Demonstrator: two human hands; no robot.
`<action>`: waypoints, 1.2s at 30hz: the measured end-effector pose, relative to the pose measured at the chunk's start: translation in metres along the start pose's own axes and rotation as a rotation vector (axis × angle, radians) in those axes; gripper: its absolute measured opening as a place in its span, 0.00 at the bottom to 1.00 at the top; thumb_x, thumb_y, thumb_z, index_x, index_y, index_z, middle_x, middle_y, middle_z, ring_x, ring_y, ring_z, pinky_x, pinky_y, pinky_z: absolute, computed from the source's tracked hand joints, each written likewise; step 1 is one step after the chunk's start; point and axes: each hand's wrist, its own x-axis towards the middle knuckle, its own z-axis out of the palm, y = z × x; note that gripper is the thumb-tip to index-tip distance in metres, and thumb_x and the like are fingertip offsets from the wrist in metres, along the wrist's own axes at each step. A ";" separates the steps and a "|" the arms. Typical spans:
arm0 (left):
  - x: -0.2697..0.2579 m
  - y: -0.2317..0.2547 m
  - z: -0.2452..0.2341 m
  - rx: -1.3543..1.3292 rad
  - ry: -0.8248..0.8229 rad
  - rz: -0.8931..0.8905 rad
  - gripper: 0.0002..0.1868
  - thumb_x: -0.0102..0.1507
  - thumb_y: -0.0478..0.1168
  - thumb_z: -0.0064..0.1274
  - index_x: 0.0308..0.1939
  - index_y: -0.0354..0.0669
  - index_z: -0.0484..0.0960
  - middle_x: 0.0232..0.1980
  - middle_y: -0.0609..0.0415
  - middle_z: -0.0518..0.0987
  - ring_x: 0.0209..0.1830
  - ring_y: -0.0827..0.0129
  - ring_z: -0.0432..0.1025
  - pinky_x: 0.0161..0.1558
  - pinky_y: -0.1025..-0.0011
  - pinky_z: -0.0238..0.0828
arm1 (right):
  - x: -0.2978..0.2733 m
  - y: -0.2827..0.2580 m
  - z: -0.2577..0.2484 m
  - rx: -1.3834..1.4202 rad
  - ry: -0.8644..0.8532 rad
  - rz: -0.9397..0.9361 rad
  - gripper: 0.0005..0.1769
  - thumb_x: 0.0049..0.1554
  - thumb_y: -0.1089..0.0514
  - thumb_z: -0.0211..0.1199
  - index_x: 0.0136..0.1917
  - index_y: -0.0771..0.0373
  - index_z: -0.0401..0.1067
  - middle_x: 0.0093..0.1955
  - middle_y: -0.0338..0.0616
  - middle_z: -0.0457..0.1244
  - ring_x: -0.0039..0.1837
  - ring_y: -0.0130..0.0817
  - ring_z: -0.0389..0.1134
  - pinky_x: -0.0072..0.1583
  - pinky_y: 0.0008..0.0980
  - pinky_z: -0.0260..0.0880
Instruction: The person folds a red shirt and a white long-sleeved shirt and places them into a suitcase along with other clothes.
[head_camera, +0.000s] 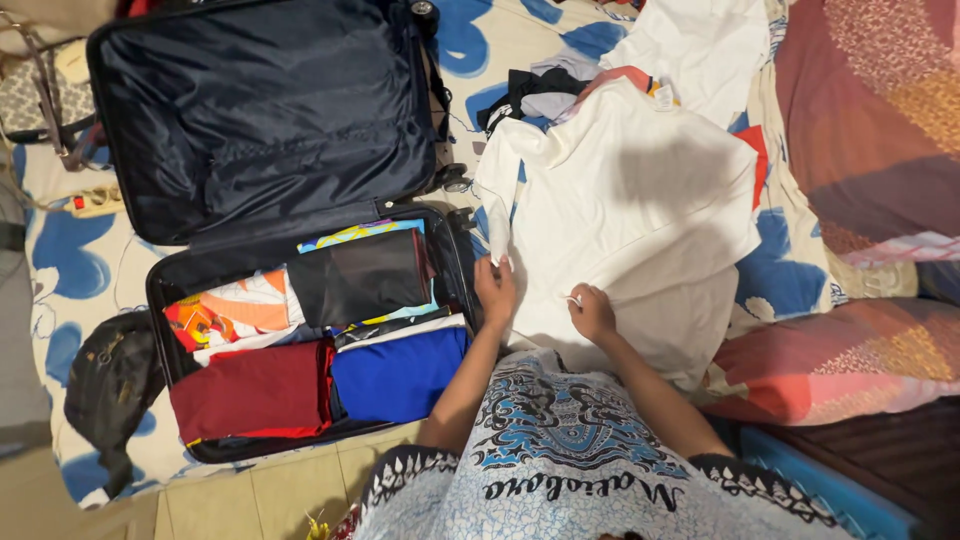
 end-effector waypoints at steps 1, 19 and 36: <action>0.000 0.007 -0.002 -0.001 -0.010 -0.002 0.14 0.69 0.45 0.52 0.47 0.35 0.77 0.48 0.44 0.76 0.42 0.63 0.74 0.42 0.67 0.74 | 0.002 0.003 0.003 -0.003 0.002 0.009 0.07 0.54 0.58 0.65 0.47 0.57 0.70 0.47 0.48 0.65 0.55 0.53 0.64 0.55 0.49 0.66; 0.027 0.079 -0.077 -0.889 -0.298 -0.122 0.04 0.74 0.31 0.49 0.51 0.36 0.78 0.38 0.61 0.74 0.34 0.84 0.62 0.34 0.81 0.54 | 0.012 0.022 0.028 0.173 0.126 0.122 0.08 0.54 0.56 0.63 0.44 0.59 0.69 0.40 0.51 0.65 0.44 0.49 0.67 0.49 0.46 0.67; -0.004 0.096 -0.083 -0.449 -0.651 0.323 0.11 0.72 0.29 0.52 0.58 0.37 0.77 0.51 0.53 0.82 0.51 0.77 0.74 0.53 0.78 0.67 | -0.017 -0.154 -0.112 0.317 0.271 -0.403 0.32 0.50 0.66 0.68 0.68 0.68 0.68 0.65 0.56 0.66 0.40 0.37 0.64 0.47 0.33 0.70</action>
